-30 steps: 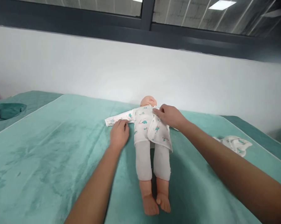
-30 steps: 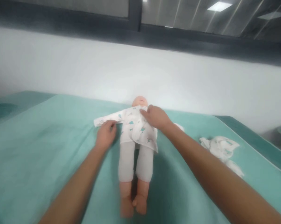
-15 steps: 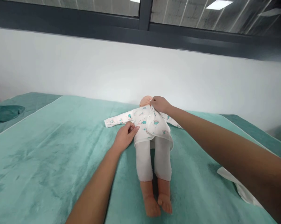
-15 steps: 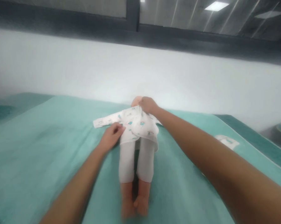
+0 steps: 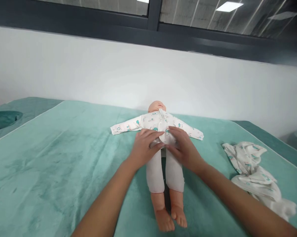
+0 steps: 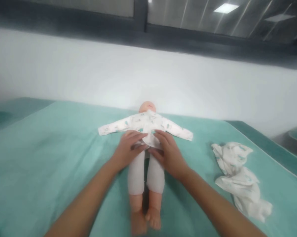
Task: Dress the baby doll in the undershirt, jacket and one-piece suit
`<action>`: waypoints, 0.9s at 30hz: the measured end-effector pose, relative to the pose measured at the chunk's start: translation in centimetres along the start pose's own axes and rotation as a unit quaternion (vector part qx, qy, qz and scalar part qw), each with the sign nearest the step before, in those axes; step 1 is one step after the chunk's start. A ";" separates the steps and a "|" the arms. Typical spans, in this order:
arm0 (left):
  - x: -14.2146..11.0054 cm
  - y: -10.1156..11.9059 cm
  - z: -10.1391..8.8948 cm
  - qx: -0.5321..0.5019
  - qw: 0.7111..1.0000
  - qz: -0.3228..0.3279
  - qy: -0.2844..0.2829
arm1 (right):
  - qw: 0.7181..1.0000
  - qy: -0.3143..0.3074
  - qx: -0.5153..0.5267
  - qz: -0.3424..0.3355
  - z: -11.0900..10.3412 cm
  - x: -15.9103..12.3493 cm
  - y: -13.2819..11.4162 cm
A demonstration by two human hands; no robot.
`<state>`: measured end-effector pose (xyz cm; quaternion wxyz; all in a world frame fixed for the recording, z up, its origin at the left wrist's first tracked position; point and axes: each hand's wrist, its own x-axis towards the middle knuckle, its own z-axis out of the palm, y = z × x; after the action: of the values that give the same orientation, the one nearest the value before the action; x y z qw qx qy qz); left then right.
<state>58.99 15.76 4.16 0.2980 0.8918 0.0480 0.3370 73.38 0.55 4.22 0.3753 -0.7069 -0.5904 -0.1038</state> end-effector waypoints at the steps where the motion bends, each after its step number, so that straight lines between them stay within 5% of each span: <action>1: -0.1 0.2 0.1 0.006 1.000 0.000 -0.005 | 1.000 0.009 -0.019 -0.009 -0.1 -1.1 0.1; 9: -0.9 1.0 1.4 0.042 0.991 0.124 0.030 | 0.995 0.084 -0.051 0.034 -0.2 -3.3 2.1; 17: -0.5 0.0 1.0 -0.009 0.995 0.031 0.094 | 0.989 0.120 0.030 0.079 -0.5 -3.3 1.0; 22: -0.4 -0.7 1.0 0.000 0.994 0.002 0.112 | 0.977 0.121 0.045 0.168 -0.4 2.3 0.2; 27: -0.6 -0.6 0.7 0.005 1.000 -0.010 0.020 | 0.965 -0.059 -0.088 0.240 0.2 10.6 1.0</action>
<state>59.06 15.75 3.04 0.2960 0.8859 0.0644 0.3514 77.18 8.72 9.92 0.2904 -0.8630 -0.4129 -0.0205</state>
